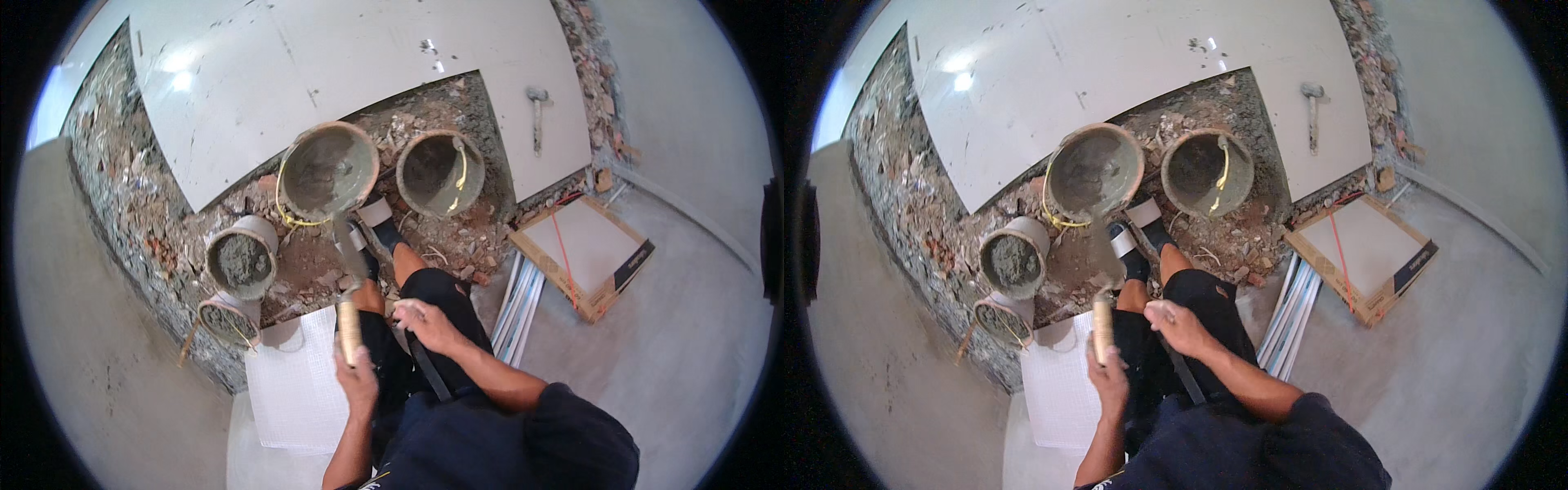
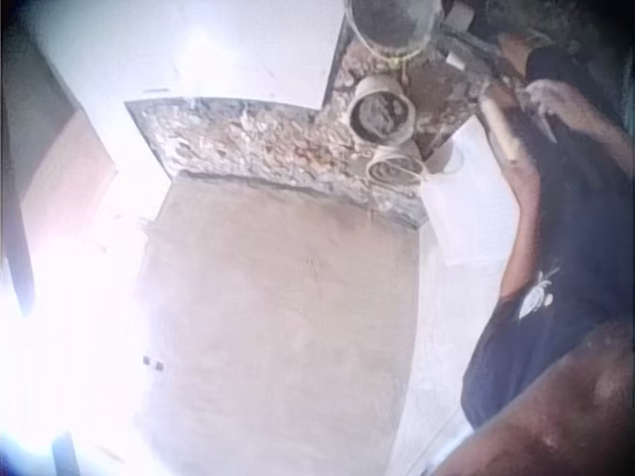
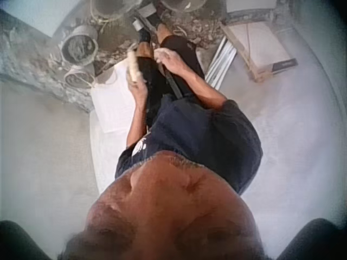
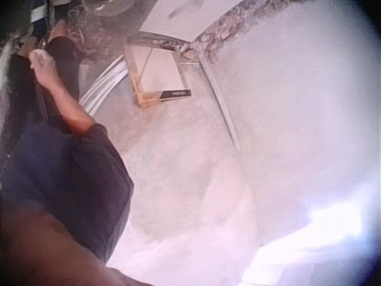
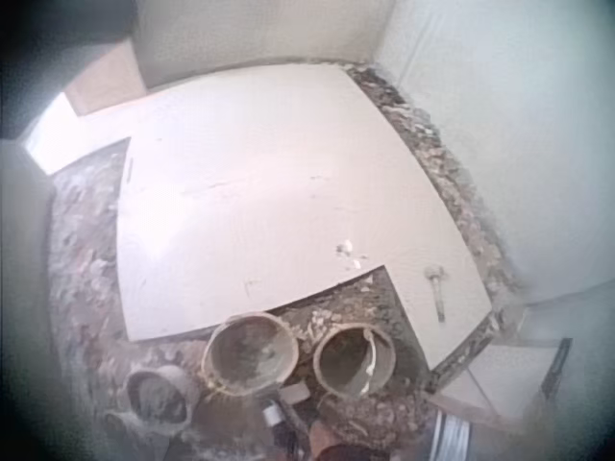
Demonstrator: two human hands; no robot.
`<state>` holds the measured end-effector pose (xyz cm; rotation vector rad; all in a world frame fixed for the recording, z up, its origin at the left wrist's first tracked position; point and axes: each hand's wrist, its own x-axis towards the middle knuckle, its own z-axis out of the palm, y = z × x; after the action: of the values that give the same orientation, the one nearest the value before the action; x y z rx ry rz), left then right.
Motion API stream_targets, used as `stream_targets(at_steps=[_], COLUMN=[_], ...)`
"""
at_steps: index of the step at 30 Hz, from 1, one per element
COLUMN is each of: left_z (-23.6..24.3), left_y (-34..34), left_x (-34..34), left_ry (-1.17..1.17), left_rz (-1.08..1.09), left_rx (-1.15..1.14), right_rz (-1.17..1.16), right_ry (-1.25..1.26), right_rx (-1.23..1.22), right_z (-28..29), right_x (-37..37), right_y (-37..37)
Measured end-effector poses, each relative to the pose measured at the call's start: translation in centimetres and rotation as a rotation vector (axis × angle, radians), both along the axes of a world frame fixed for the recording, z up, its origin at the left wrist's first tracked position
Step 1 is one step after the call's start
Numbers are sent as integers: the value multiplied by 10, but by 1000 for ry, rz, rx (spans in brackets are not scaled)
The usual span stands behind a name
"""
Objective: The person installs floor tiles by spreading mortar with a trowel, placing tiles, and tapping them with a rubber mallet. They also move buckets and clear debris from the floor area.
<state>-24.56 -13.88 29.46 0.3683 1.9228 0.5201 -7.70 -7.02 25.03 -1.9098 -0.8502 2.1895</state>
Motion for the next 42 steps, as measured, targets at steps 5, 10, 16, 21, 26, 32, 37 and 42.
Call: stream_targets(at_steps=[5, 10, 16, 21, 26, 32, 37, 42], left_z=[2, -36, -177, -330, -414, -432, -418, -404], left_y=[35, 60, 108, 156, 180, 186, 196, 199], left_x=[64, 114, 170, 218, 171, 171, 182, 214], left_ry=[-168, -379, 63, 249, -9, -161, -127, -69], left_rz=[-490, -1192, -711, -400, -190, -232, -308, -229], left_rx=[284, 437, 247, 233, 66, 256, 274, 299], right_rz=[-236, -430, -180, 237, 663, 1263, 1419, 1230], right_ry=[-69, -427, -545, -658, -690, -500, -465, -548], right_rx=[44, 43, -18, 188, 239, 564, 587, 285], right_z=[39, 25, -107, -229, -292, -288, -275, -251], right_x=[19, 103, 198, 238, 230, 152, 171, 233], right_y=[-2, -7, 10, 88, 212, 239, 194, 171])
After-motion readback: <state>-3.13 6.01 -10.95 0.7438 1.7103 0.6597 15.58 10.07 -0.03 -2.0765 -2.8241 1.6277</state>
